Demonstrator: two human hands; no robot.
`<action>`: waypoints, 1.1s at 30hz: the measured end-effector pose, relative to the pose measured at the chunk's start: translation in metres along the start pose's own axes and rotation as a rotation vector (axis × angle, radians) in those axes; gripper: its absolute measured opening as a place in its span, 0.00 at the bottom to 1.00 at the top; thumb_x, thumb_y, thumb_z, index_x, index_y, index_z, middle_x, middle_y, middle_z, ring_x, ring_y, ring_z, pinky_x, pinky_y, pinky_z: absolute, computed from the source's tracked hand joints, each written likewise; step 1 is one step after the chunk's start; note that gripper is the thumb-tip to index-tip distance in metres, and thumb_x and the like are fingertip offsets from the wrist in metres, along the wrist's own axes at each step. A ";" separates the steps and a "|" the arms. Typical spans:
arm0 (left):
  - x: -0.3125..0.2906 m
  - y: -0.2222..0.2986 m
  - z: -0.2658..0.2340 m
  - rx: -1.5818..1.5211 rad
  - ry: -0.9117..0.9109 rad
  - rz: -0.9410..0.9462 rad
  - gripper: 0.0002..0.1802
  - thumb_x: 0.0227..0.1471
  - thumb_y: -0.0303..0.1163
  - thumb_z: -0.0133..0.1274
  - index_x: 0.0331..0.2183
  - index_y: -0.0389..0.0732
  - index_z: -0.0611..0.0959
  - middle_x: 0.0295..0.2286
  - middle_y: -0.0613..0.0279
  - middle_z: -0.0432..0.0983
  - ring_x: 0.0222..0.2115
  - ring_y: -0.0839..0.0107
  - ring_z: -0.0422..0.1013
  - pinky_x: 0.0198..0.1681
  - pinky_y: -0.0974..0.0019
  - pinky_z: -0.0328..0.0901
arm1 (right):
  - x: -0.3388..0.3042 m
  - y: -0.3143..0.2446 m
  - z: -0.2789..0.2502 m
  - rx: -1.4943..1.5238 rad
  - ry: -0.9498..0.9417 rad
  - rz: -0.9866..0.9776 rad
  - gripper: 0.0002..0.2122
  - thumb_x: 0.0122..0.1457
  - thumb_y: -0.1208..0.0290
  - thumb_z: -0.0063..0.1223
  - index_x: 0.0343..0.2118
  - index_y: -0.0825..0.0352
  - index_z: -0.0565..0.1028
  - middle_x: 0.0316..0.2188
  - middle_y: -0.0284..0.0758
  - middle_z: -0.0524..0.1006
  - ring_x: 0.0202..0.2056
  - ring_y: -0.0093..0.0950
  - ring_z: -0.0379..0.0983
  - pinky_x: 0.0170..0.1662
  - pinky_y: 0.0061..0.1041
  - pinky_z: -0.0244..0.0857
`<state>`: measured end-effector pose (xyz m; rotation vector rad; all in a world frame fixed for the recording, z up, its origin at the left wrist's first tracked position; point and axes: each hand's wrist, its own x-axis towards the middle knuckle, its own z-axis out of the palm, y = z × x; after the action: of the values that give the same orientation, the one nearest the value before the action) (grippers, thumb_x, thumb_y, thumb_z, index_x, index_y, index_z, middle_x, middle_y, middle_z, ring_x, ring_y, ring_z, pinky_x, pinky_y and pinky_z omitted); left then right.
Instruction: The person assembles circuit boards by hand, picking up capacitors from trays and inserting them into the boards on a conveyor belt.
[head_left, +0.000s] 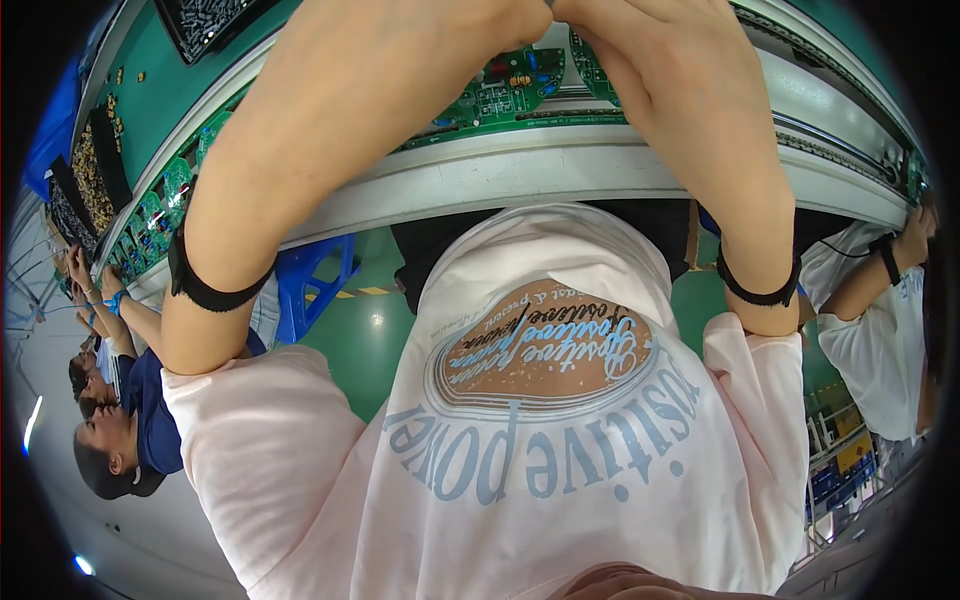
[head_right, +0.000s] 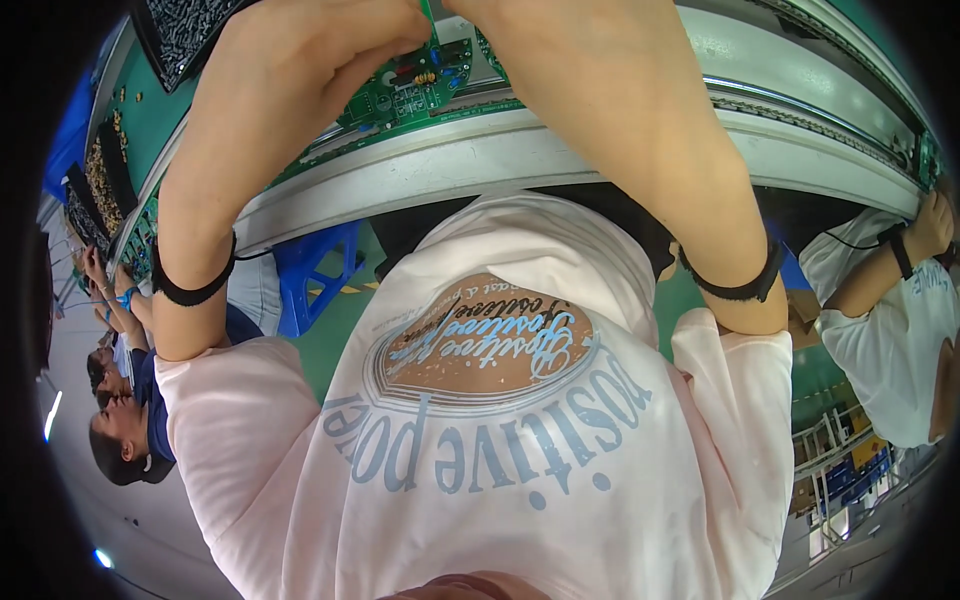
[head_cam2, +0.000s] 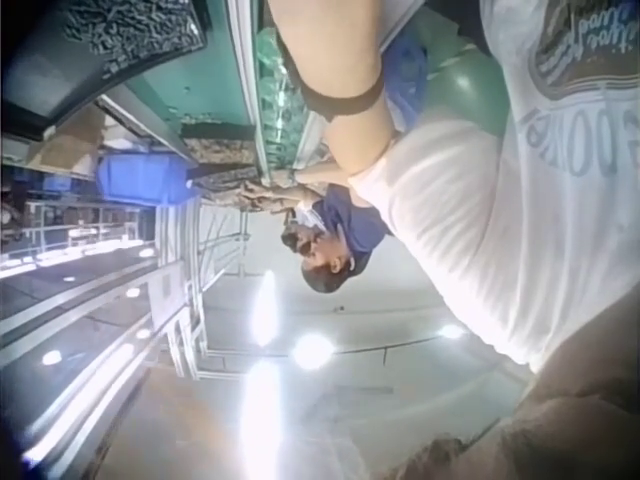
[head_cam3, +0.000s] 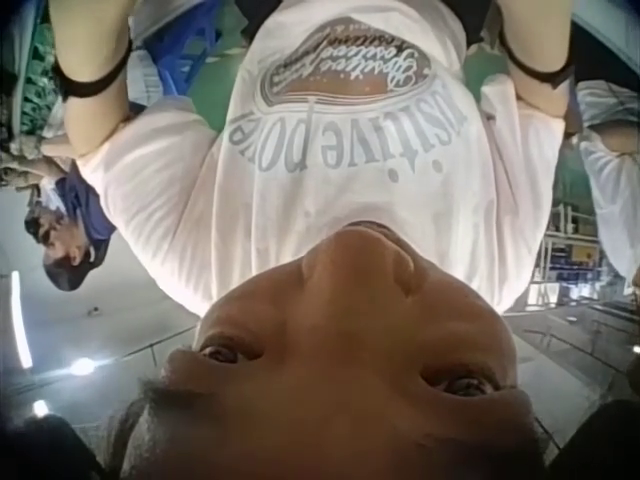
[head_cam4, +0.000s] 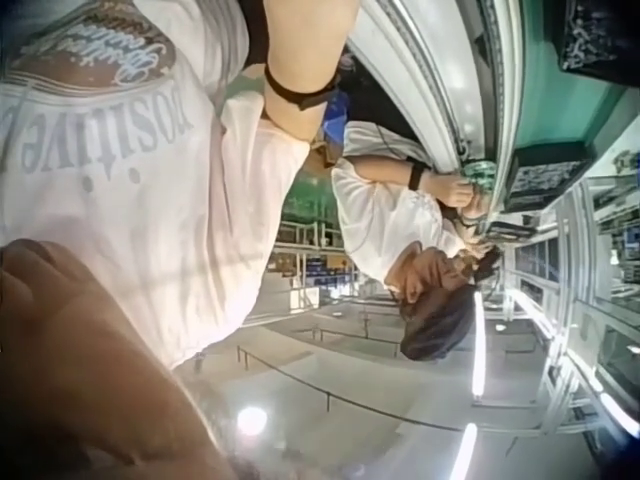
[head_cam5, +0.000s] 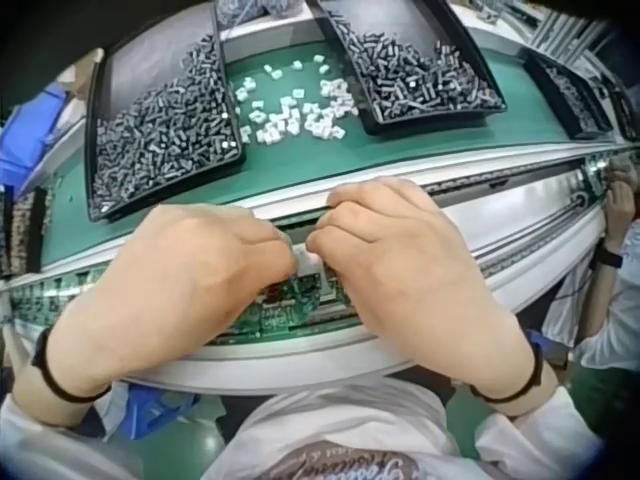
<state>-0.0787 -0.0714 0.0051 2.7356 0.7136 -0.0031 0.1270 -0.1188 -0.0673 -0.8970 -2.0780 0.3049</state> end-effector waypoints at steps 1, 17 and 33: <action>0.000 -0.003 0.004 0.051 -0.002 0.035 0.11 0.51 0.22 0.58 0.40 0.37 0.85 0.33 0.55 0.81 0.34 0.58 0.79 0.38 0.63 0.73 | 0.004 -0.010 -0.008 -0.057 -0.090 0.041 0.08 0.51 0.76 0.56 0.35 0.69 0.76 0.37 0.38 0.76 0.47 0.38 0.74 0.53 0.35 0.66; -0.104 -0.155 -0.006 0.221 0.481 -0.658 0.23 0.61 0.25 0.59 0.57 0.38 0.78 0.50 0.54 0.79 0.50 0.63 0.77 0.52 0.63 0.71 | -0.042 0.045 -0.132 -0.626 -0.366 0.384 0.09 0.53 0.78 0.57 0.38 0.64 0.81 0.36 0.36 0.81 0.45 0.39 0.75 0.51 0.39 0.68; -0.039 -0.113 -0.041 -0.247 0.538 -0.435 0.10 0.50 0.25 0.61 0.36 0.32 0.85 0.28 0.47 0.80 0.30 0.52 0.78 0.35 0.62 0.72 | 0.155 -0.005 0.000 -0.400 -0.484 0.197 0.08 0.55 0.74 0.57 0.37 0.70 0.74 0.39 0.43 0.75 0.45 0.44 0.74 0.49 0.39 0.69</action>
<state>-0.1696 0.0159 0.0129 2.2983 1.3370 0.6926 0.0630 -0.0151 0.0279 -1.3805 -2.5525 0.2265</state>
